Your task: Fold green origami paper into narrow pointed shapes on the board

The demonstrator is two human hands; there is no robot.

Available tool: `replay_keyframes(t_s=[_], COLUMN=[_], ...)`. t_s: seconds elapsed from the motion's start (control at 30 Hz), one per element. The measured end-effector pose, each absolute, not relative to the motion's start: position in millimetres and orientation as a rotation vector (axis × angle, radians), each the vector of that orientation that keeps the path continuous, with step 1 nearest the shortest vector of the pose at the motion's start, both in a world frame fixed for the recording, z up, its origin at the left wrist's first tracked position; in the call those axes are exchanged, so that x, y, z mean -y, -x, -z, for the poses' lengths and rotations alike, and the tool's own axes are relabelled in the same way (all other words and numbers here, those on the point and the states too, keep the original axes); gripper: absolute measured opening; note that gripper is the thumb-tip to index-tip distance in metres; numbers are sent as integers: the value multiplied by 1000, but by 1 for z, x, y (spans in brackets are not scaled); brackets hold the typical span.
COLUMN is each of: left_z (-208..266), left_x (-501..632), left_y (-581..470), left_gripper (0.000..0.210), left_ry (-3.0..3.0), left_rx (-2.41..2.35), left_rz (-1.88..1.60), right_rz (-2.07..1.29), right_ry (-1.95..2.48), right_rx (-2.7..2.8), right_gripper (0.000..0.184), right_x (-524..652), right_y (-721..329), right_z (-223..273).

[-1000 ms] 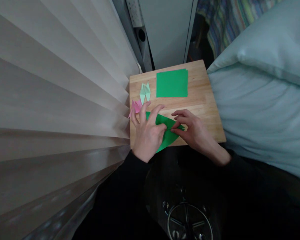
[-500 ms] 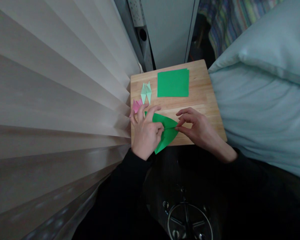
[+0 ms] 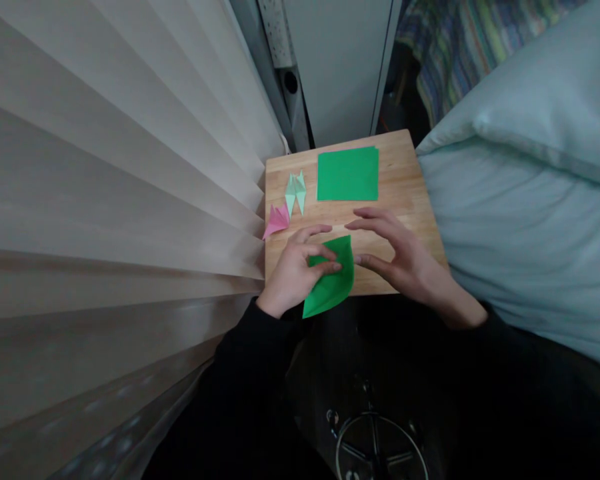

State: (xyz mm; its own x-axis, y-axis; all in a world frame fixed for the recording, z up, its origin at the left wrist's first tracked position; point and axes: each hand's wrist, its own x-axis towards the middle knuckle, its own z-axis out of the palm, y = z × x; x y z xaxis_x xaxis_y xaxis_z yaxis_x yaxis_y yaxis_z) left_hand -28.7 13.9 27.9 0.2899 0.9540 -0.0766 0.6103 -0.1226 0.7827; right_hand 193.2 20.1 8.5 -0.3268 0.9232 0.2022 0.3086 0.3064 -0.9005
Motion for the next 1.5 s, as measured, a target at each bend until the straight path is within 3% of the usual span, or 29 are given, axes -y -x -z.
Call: replay_keyframes(t_s=[0.13, 0.3, 0.37, 0.47, 0.8, 1.2, 1.5], left_z=[-30, -35, -36, -33, -37, -19, -28], left_x=[-13, -9, -7, -6, -5, -10, -12], left_y=[27, 25, 23, 20, 20, 23, 23], left_gripper=[9, 15, 21, 30, 83, 39, 29], left_ry=[-1606, -1350, -1224, -1058, -694, -626, -522], left_rx=[-1200, -1069, -1054, -1069, -991, -1237, -1197], left_rz=[-598, -611, -631, -607, -748, -774, -666], right_rz=[-1212, -1486, -1572, -1567, -1346, -1339, -1363], right_ry=[983, 941, 933, 942, 1261, 1477, 1380], right_rx=[1759, 1614, 1565, 1451, 1234, 1111, 1250], right_gripper=[19, 47, 41, 27, 40, 44, 32], right_x=[-18, -17, -17, -18, -24, -26, -26], right_y=[-193, -194, -192, -189, -189, -197, -195], right_z=[-13, -11, -10, -7, 8, 9, 18])
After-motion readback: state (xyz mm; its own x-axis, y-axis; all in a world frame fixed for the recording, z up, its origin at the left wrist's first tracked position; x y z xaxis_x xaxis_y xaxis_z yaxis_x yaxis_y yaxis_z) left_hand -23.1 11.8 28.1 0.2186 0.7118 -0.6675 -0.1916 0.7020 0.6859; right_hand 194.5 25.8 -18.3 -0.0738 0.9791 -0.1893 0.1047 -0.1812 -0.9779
